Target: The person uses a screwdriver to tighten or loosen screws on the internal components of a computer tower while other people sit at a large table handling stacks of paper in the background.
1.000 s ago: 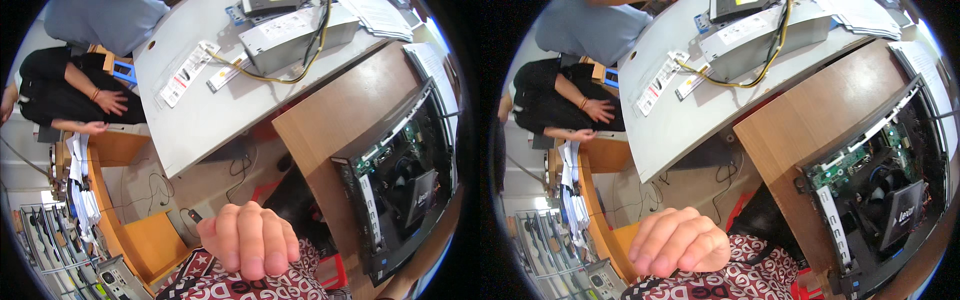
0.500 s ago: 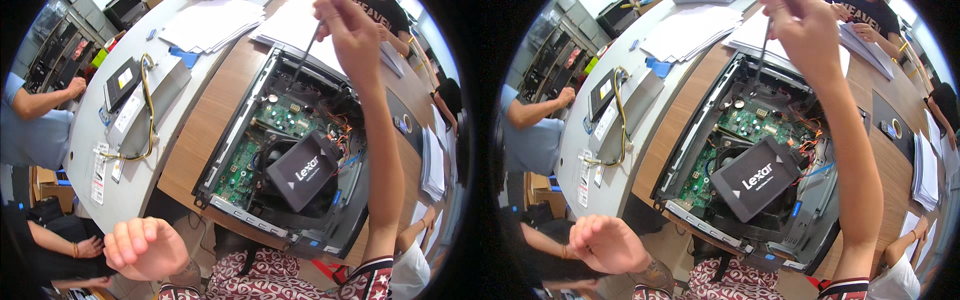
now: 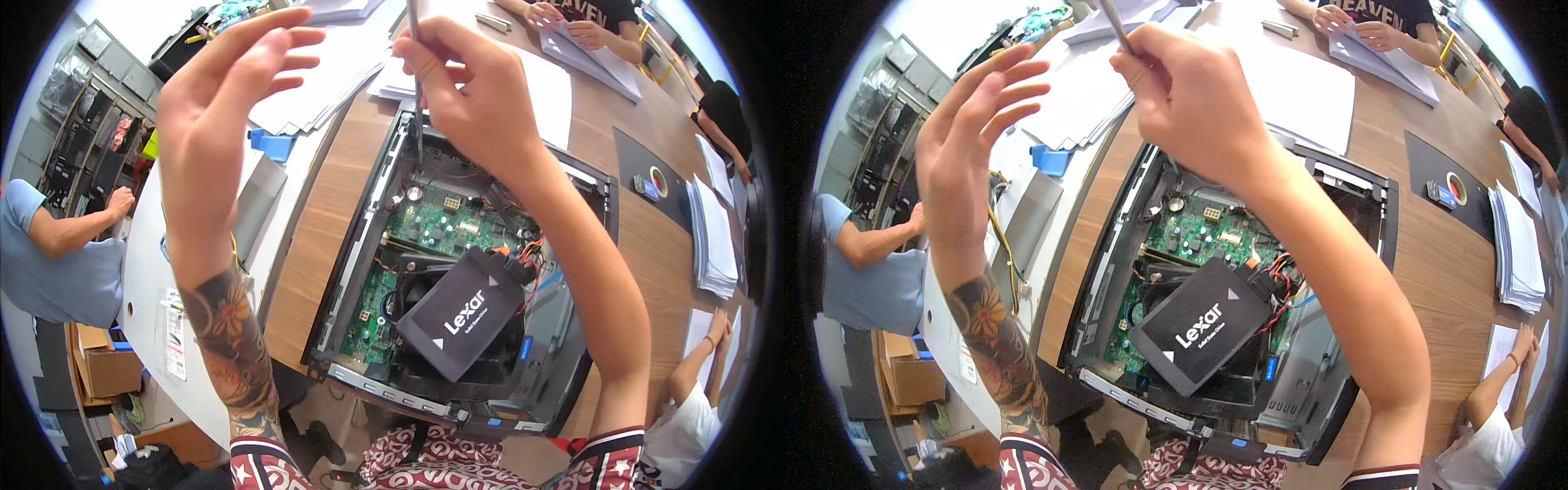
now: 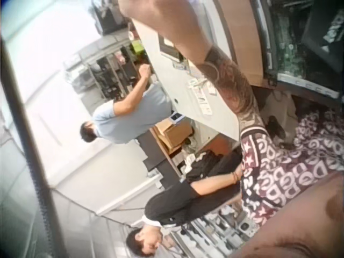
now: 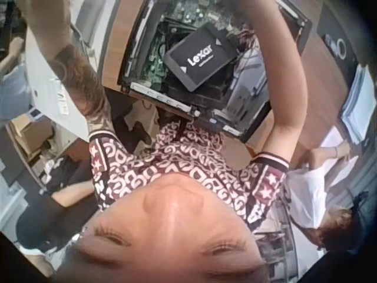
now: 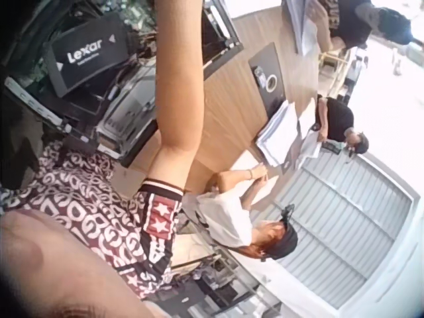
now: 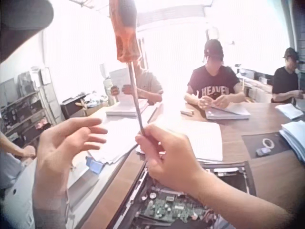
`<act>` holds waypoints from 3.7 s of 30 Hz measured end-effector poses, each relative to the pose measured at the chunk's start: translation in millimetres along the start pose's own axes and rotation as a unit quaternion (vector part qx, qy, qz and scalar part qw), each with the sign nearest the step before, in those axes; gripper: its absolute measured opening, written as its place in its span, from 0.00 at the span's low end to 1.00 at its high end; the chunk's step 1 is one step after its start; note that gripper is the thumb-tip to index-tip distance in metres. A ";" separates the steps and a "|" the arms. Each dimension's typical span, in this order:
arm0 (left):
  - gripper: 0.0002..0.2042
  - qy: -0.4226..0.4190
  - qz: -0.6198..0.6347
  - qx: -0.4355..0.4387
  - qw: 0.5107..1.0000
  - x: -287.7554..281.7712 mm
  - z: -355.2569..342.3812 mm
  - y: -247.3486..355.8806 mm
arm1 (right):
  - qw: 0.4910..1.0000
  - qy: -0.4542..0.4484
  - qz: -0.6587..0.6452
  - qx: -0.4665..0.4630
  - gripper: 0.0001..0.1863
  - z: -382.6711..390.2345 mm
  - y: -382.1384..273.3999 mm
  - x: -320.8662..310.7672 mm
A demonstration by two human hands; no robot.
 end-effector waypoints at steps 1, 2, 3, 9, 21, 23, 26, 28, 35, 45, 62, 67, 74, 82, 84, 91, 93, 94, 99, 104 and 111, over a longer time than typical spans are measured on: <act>0.23 -0.001 0.001 0.006 1.000 5.2 -8.2 -1.1 | 1.000 0.004 0.003 -0.003 0.06 0.0 -0.8 0.5; 0.22 -0.028 0.039 0.000 0.999 13.2 -14.3 -5.2 | 1.000 0.012 -0.004 -0.021 0.06 0.4 -1.5 1.4; 0.21 -0.055 0.076 -0.005 0.996 21.8 -18.5 -11.0 | 0.999 0.019 -0.010 -0.039 0.06 0.2 -1.1 3.1; 0.11 -0.083 0.145 0.017 0.986 48.3 -25.0 -29.6 | 0.996 0.014 -0.036 -0.086 0.09 1.8 -4.7 8.5; 0.08 -0.035 0.159 0.007 0.987 51.0 -24.9 -33.1 | 0.996 0.004 -0.044 -0.075 0.09 2.5 -3.4 13.0; 0.07 -0.034 0.155 0.011 0.987 49.9 -25.7 -33.3 | 0.997 -0.001 -0.043 -0.070 0.09 2.5 -2.0 15.2; 0.07 -0.031 0.157 0.014 0.987 51.3 -26.8 -31.5 | 0.995 0.016 -0.049 -0.080 0.09 2.3 -3.9 13.9; 0.07 -0.028 0.163 0.011 0.986 51.3 -26.8 -31.7 | 0.996 0.011 -0.023 -0.083 0.09 2.9 -2.1 13.4; 0.08 -0.048 0.129 0.000 0.990 50.3 -27.3 -31.0 | 0.998 -0.004 -0.036 -0.056 0.08 2.9 0.8 14.3; 0.09 -0.022 0.137 0.067 0.988 45.9 -40.9 -29.3 | 0.997 -0.021 0.041 -0.059 0.11 -4.1 -21.1 -7.1; 0.14 -0.105 0.140 0.161 0.971 -30.7 6.7 39.1 | 0.961 -0.198 -0.193 0.025 0.05 35.0 -109.0 32.8; 0.14 -0.254 0.176 0.137 0.941 -40.2 25.6 37.4 | 0.938 -0.236 -0.247 -0.051 0.07 52.9 -113.7 51.2; 0.10 -0.263 0.176 0.093 0.944 -65.7 45.4 38.9 | 0.913 -0.289 -0.282 -0.046 0.06 65.4 -115.2 66.6; 0.10 -0.001 0.137 -0.024 0.990 -54.5 114.3 41.7 | 0.930 -0.265 -0.249 -0.057 0.05 63.8 -116.3 61.8; 0.09 0.077 0.119 -0.046 0.989 -51.1 127.7 41.3 | 0.929 -0.268 -0.251 -0.054 0.06 66.5 -117.2 64.4; 0.08 0.162 0.100 -0.076 0.979 -38.0 145.5 38.6 | 0.930 -0.286 -0.216 -0.085 0.08 77.5 -118.4 69.6; 0.08 0.170 0.097 -0.073 0.978 -38.0 145.2 40.8 | 0.929 -0.288 -0.214 -0.085 0.08 75.8 -119.6 65.6; 0.08 0.155 0.077 -0.067 0.983 -37.4 142.1 44.2 | 0.932 -0.285 -0.209 -0.083 0.08 75.5 -119.1 63.7; 0.08 0.153 0.035 -0.063 0.986 -35.5 136.8 52.1 | 0.933 -0.275 -0.215 -0.084 0.08 75.0 -119.9 60.4; 0.08 0.153 0.005 -0.042 0.987 -31.1 129.6 54.3 | 0.935 -0.266 -0.224 -0.068 0.08 73.9 -113.5 58.6; 0.08 0.147 0.011 -0.040 0.988 -31.4 131.1 52.4 | 0.932 -0.271 -0.225 -0.090 0.05 76.0 -112.9 59.5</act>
Point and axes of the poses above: each hand's wrist, its own z-axis away from the middle knuckle, its own x-axis out of the palm, y = z × x, the point moved 5 cm from there along -z, towards the middle knuckle
